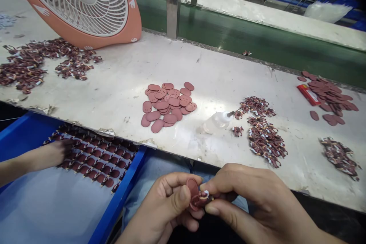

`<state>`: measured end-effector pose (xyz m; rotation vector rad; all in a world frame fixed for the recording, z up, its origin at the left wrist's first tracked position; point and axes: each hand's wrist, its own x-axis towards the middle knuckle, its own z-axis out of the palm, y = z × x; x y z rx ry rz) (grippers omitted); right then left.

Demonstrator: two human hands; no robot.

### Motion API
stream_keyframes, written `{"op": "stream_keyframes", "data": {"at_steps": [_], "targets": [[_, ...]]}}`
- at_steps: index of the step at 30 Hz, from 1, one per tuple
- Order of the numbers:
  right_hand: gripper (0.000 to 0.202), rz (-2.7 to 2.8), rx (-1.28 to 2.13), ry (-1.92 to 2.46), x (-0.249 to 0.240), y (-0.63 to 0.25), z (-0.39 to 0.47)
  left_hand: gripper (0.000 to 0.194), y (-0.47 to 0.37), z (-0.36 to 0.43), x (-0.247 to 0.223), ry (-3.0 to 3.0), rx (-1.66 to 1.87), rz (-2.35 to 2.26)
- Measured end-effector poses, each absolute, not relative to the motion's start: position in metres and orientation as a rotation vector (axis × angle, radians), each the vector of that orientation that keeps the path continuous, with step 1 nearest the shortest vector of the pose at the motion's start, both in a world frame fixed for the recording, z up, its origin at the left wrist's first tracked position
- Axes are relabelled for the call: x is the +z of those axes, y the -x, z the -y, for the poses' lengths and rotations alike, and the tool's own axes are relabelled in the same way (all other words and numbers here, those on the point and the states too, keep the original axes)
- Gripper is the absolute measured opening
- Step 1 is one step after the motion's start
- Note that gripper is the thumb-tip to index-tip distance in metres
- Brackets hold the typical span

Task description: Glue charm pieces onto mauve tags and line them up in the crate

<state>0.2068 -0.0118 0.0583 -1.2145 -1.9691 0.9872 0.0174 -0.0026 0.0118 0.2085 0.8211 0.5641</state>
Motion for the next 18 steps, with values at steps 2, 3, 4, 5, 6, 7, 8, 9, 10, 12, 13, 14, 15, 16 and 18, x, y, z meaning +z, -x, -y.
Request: {"op": "stream_keyframes", "data": {"at_steps": [2, 3, 4, 5, 6, 7, 8, 9, 10, 12, 13, 14, 15, 16, 18], "targets": [[0.015, 1.974, 0.988, 1.206, 0.0586, -0.207, 0.0109, 0.033, -0.017, 0.0018, 0.0125, -0.195, 0.554, -0.815], [0.016, 1.977, 0.988, 1.205, 0.0586, -0.2069, 0.0106, 0.034, -0.0169, 0.0014, 0.0132, -0.191, 0.551, -0.814], [0.017, 1.982, 0.982, 1.205, 0.0584, -0.2066, 0.0103, 0.035, -0.0169, 0.001, 0.014, -0.19, 0.547, -0.815], [0.018, 1.989, 0.972, 1.198, 0.0581, -0.2063, 0.0101, 0.035, -0.0169, 0.0006, 0.0149, -0.19, 0.545, -0.815], [0.019, 1.997, 0.963, 1.193, 0.0578, -0.2059, 0.0099, 0.035, -0.017, 0.0003, 0.0156, -0.191, 0.546, -0.813], [0.019, 2.009, 0.957, 1.187, 0.0577, -0.2055, 0.0097, 0.034, -0.0171, 0.0, 0.0161, -0.193, 0.546, -0.811], [0.02, 2.02, 0.953, 1.184, 0.0578, -0.2051, 0.0095, 0.034, -0.0171, -0.0001, 0.0163, -0.193, 0.547, -0.81], [0.02, 2.028, 0.947, 1.186, 0.0581, -0.2048, 0.0092, 0.033, -0.0171, -0.0001, 0.0162, -0.193, 0.546, -0.81], [0.02, 2.029, 0.938, 1.188, 0.0586, -0.2045, 0.0089, 0.033, -0.0171, 0.0, 0.0158, -0.194, 0.546, -0.811], [0.019, 2.04, 0.923, 1.19, 0.0595, -0.204, 0.0083, 0.031, -0.0168, 0.0007, 0.0145, -0.195, 0.547, -0.812], [0.019, 2.047, 0.912, 1.18, 0.0597, -0.2038, 0.0082, 0.031, -0.0165, 0.0011, 0.0137, -0.196, 0.55, -0.811], [0.019, 2.057, 0.907, 1.178, 0.0596, -0.2036, 0.0083, 0.031, -0.0162, 0.0016, 0.0131, -0.196, 0.553, -0.809], [0.019, 2.069, 0.904, 1.174, 0.0592, -0.2036, 0.0087, 0.032, -0.0159, 0.0021, 0.0125, -0.195, 0.557, -0.806], [0.019, 2.08, 0.905, 1.17, 0.0587, -0.2036, 0.0094, 0.032, -0.0155, 0.0024, 0.0122, -0.195, 0.557, -0.805], [0.018, 2.09, 0.903, 1.174, 0.0577, -0.2039, 0.0112, 0.032, -0.0149, 0.0028, 0.0121, -0.195, 0.556, -0.805]]}}
